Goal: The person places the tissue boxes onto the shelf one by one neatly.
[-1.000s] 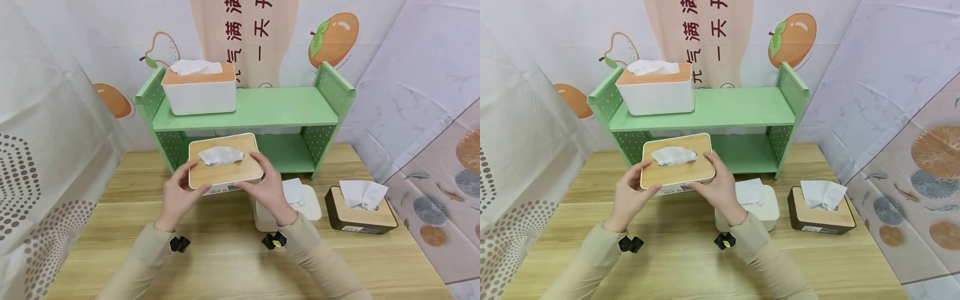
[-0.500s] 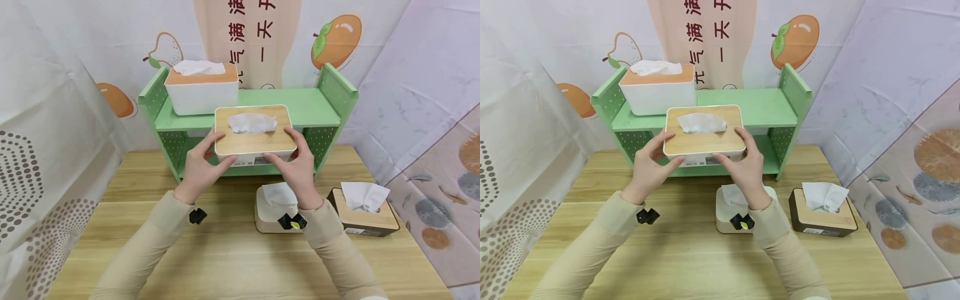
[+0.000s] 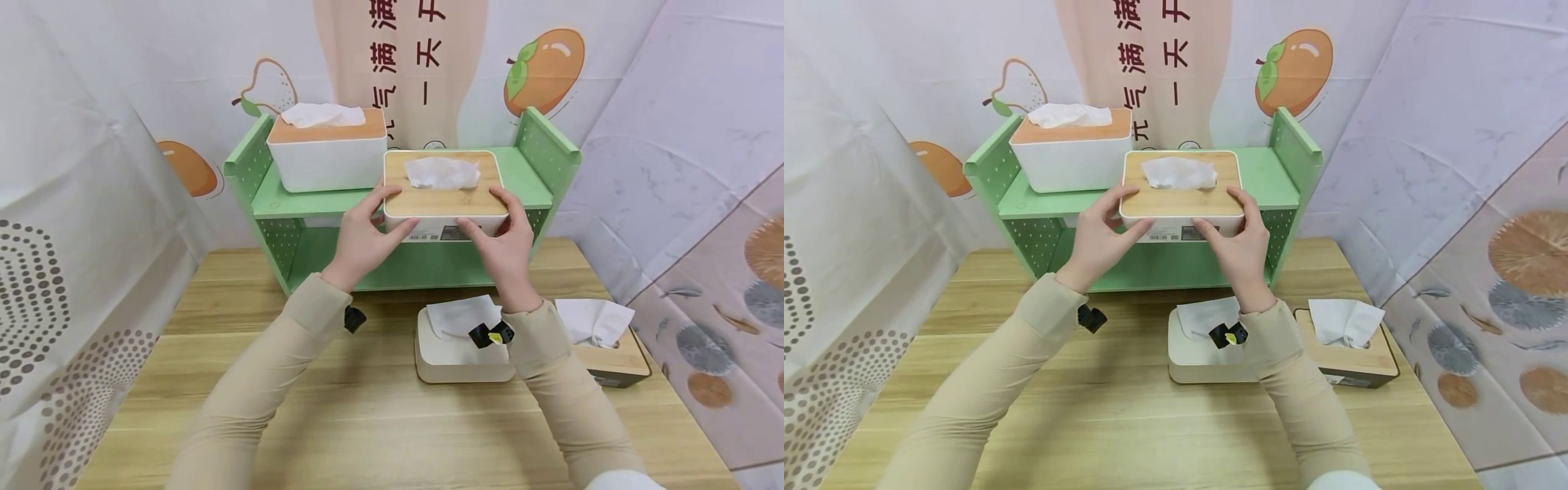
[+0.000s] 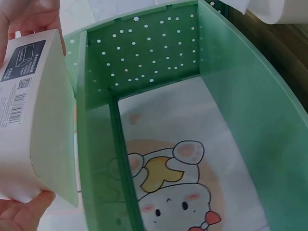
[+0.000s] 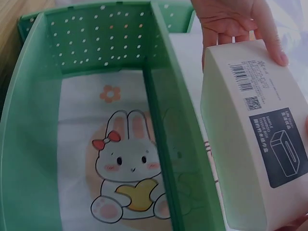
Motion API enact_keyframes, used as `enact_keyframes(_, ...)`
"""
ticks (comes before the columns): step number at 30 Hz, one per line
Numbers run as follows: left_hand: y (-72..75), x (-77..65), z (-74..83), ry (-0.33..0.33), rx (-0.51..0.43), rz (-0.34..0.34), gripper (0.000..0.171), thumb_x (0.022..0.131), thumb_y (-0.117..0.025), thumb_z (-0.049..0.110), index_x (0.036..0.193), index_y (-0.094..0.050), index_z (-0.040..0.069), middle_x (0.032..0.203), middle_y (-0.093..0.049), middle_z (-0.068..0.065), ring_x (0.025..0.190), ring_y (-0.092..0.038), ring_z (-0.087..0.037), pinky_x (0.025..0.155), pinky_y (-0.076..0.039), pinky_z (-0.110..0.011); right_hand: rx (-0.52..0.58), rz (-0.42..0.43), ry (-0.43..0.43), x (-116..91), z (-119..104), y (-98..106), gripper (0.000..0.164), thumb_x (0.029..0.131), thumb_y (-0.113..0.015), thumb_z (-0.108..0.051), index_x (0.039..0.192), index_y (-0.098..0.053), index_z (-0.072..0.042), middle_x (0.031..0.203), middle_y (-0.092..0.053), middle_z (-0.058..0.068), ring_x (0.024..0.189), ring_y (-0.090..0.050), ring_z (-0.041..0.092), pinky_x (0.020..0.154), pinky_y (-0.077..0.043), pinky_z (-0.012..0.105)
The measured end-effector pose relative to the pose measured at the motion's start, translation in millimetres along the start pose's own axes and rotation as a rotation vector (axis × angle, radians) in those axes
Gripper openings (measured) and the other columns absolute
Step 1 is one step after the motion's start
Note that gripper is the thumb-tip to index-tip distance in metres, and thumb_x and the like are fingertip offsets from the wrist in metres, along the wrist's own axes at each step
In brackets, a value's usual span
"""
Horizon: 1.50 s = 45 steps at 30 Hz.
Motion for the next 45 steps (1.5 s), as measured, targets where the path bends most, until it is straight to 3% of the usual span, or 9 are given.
enact_keyframes(6, -12.7, 10.2, -9.5, 0.048, -0.057, 0.004, 0.048, 0.078, -0.078, 0.019, 0.121, -0.061, 0.004, 0.14, -0.049, -0.016, 0.132, -0.045, -0.021, 0.082, -0.054, -0.036, -0.015, 0.03, 0.001, 8.4, 13.0, 0.8, 0.06, 0.072, -0.083, -0.014, 0.125, -0.055, -0.003, 0.106, -0.057, 0.002, 0.069, -0.044, 0.008, 0.061, -0.036, 0.021)
enact_keyframes(10, -18.5, 15.1, -13.4, 0.071, -0.08, 0.003, 0.048, 0.079, -0.078, 0.021, 0.121, -0.061, 0.005, 0.143, -0.046, -0.016, 0.132, -0.045, -0.02, 0.086, -0.053, -0.035, -0.015, 0.028, 0.006, 13.8, 16.9, 2.4, 0.058, 0.073, -0.082, -0.015, 0.123, -0.054, -0.002, 0.099, -0.054, -0.004, 0.068, -0.044, 0.008, 0.06, -0.036, 0.02)
enact_keyframes(17, -20.8, 28.9, -16.0, 0.09, -0.071, 0.005, 0.05, 0.079, -0.077, 0.022, 0.124, -0.06, 0.007, 0.142, -0.048, -0.012, 0.131, -0.046, -0.018, 0.09, -0.052, -0.033, -0.131, -0.004, -0.012, 30.9, 13.4, 3.7, 0.057, 0.077, -0.08, -0.025, 0.124, -0.054, -0.007, 0.077, -0.042, -0.004, 0.064, -0.035, 0.009, 0.059, -0.029, 0.021)
enact_keyframes(21, -20.7, 36.3, -16.8, 0.094, -0.035, -0.014, 0.05, 0.081, -0.076, 0.021, 0.126, -0.059, 0.007, 0.137, -0.053, -0.01, 0.126, -0.052, -0.02, 0.089, -0.052, -0.031, -0.185, -0.043, -0.021, 41.6, 11.6, 4.4, 0.056, 0.079, -0.077, -0.028, 0.125, -0.053, -0.008, 0.087, -0.047, -0.004, 0.068, -0.036, 0.009, 0.061, -0.03, 0.021)
enact_keyframes(27, -24.1, 45.1, -17.8, 0.137, -0.015, -0.044, 0.051, 0.083, -0.074, 0.022, 0.129, -0.057, 0.008, 0.135, -0.055, -0.009, 0.124, -0.054, -0.021, 0.091, -0.05, -0.026, -0.291, -0.101, -0.037, 52.7, 10.7, 7.2, 0.056, 0.081, -0.074, -0.032, 0.127, -0.051, -0.009, 0.106, -0.055, 0.007, 0.069, -0.037, 0.01, 0.06, -0.031, 0.021)
enact_keyframes(31, -26.5, 50.8, -19.9, 0.207, -0.061, -0.05, 0.051, 0.083, -0.073, 0.022, 0.13, -0.056, 0.011, 0.139, -0.051, -0.006, 0.127, -0.051, -0.021, 0.094, -0.048, -0.026, -0.288, -0.154, -0.068, 61.3, 10.7, 9.4, 0.058, 0.081, -0.073, -0.033, 0.128, -0.049, -0.008, 0.122, -0.055, 0.012, 0.076, -0.044, 0.011, 0.061, -0.035, 0.02)
enact_keyframes(34, -28.2, 54.9, -21.3, 0.224, -0.074, -0.051, 0.051, 0.084, -0.073, 0.022, 0.13, -0.056, 0.011, 0.14, -0.05, -0.006, 0.127, -0.05, -0.022, 0.095, -0.048, -0.026, -0.256, -0.185, -0.095, 67.9, 11.4, 10.5, 0.059, 0.081, -0.074, -0.031, 0.128, -0.048, -0.006, 0.131, -0.051, 0.013, 0.084, -0.049, 0.015, 0.062, -0.039, 0.019)
enact_keyframes(45, -29.8, 62.9, -22.8, 0.246, -0.105, -0.064, 0.05, 0.085, -0.071, 0.02, 0.131, -0.055, 0.01, 0.142, -0.047, -0.008, 0.13, -0.048, -0.023, 0.098, -0.045, -0.024, -0.249, -0.221, -0.119, 80.5, 14.4, 9.3, 0.056, 0.082, -0.074, -0.029, 0.125, -0.047, -0.008, 0.134, -0.05, 0.011, 0.086, -0.052, 0.016, 0.065, -0.042, 0.02)
Point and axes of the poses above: each hand's wrist, its own x-axis towards the middle knuckle, its own y-axis out of the back of the hand, z = x × y, the point moved 1 cm from there along x, towards the middle knuckle
